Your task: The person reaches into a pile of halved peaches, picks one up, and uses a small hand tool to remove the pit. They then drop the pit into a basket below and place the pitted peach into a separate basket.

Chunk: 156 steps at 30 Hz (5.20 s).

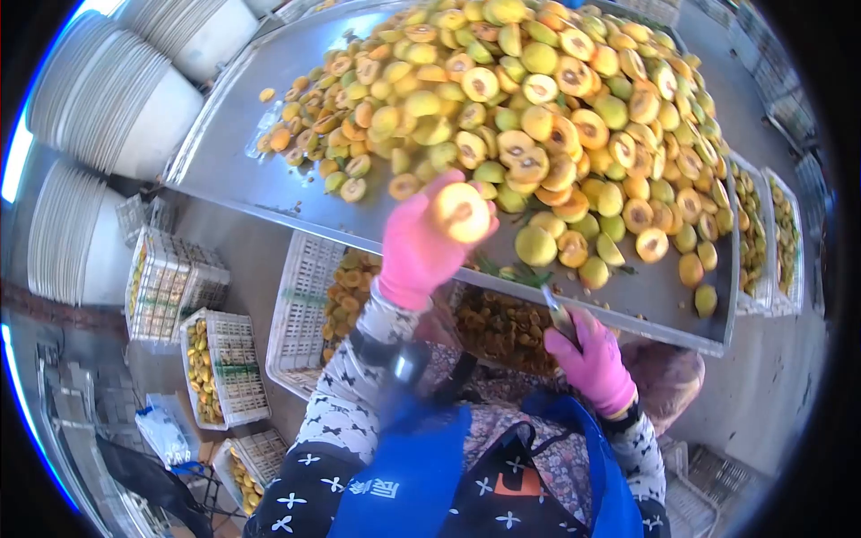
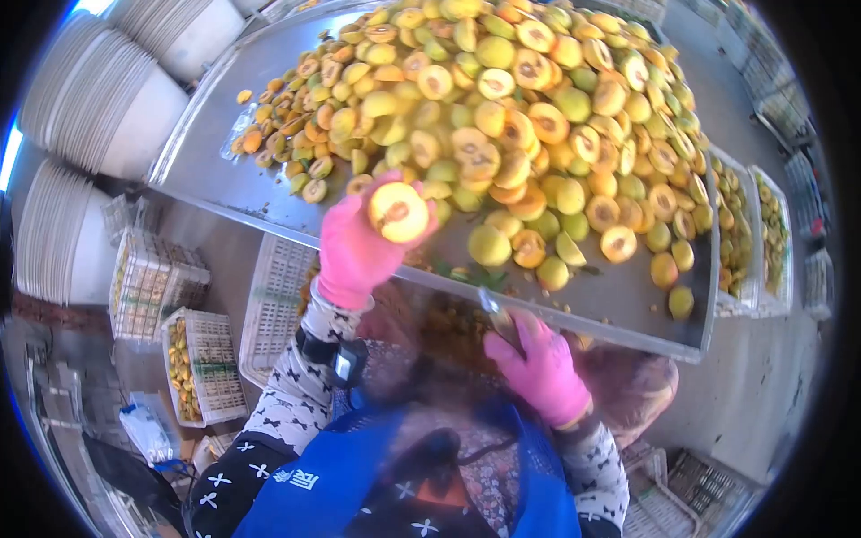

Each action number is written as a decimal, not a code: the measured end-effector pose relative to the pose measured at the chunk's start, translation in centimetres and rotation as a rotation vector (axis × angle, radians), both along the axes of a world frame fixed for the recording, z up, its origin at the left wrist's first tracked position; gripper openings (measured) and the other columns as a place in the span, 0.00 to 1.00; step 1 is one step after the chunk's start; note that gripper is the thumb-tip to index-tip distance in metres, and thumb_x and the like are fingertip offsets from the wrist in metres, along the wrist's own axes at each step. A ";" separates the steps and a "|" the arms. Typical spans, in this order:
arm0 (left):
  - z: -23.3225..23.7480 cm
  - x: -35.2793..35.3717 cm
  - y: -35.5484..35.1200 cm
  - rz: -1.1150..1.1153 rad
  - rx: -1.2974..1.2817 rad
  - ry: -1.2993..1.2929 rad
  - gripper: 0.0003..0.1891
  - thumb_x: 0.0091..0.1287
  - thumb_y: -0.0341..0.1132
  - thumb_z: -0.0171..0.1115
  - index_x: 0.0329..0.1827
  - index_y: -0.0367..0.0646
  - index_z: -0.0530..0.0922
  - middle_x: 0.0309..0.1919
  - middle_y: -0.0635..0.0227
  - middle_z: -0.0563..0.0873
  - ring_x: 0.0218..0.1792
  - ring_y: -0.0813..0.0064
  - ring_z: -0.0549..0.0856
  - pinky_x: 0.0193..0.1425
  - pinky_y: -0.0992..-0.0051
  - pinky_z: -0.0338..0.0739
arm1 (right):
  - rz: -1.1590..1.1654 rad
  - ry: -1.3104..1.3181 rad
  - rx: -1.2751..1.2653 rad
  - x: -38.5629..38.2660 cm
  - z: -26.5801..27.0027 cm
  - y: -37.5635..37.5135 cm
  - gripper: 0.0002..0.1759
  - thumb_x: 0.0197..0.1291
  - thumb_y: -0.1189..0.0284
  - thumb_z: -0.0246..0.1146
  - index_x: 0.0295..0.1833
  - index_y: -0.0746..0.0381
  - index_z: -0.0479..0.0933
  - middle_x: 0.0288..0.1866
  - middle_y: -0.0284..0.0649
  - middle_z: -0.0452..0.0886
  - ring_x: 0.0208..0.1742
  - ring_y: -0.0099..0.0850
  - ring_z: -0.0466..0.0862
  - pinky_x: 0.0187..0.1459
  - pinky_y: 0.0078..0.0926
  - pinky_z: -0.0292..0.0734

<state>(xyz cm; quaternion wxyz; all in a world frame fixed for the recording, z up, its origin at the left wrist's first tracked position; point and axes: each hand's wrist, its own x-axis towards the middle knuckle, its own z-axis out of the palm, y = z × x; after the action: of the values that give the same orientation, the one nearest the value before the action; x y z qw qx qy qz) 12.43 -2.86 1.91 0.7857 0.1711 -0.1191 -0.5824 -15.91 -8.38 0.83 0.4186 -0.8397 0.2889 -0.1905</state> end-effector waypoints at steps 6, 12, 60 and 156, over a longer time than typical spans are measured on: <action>-0.4 -10.1 0.2 -0.125 0.082 -0.128 0.25 0.70 0.45 0.58 0.64 0.39 0.75 0.59 0.50 0.80 0.60 0.49 0.79 0.67 0.50 0.73 | -0.171 -0.124 -0.271 0.3 1.5 1.3 0.20 0.58 0.66 0.70 0.53 0.62 0.76 0.40 0.48 0.85 0.39 0.49 0.86 0.38 0.43 0.80; -0.8 -12.7 1.3 -0.212 0.104 -0.098 0.23 0.71 0.41 0.57 0.64 0.37 0.73 0.57 0.51 0.80 0.58 0.56 0.81 0.67 0.58 0.74 | -0.218 0.016 -0.511 -1.8 0.0 2.7 0.19 0.60 0.63 0.69 0.52 0.58 0.74 0.35 0.39 0.81 0.34 0.41 0.83 0.35 0.40 0.75; -2.3 -13.3 3.5 -0.288 0.234 -0.695 0.20 0.79 0.45 0.52 0.48 0.33 0.81 0.37 0.58 0.87 0.35 0.69 0.87 0.41 0.72 0.84 | 0.188 -0.168 1.284 -2.8 0.3 5.4 0.11 0.61 0.71 0.65 0.42 0.67 0.76 0.23 0.32 0.76 0.18 0.22 0.75 0.20 0.20 0.69; 1.2 -13.5 4.1 0.140 0.491 -0.479 0.19 0.78 0.46 0.55 0.56 0.36 0.76 0.40 0.62 0.83 0.43 0.66 0.85 0.51 0.66 0.83 | 0.068 -0.029 -0.278 0.8 -2.2 5.5 0.13 0.61 0.72 0.65 0.46 0.63 0.70 0.29 0.45 0.78 0.32 0.48 0.83 0.32 0.44 0.77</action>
<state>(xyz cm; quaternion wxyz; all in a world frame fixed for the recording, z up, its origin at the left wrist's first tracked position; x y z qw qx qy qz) -1.03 1.24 3.07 0.7091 0.4944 -0.1445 -0.4815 -15.14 -2.93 -1.41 0.3089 -0.8960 0.2248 -0.2266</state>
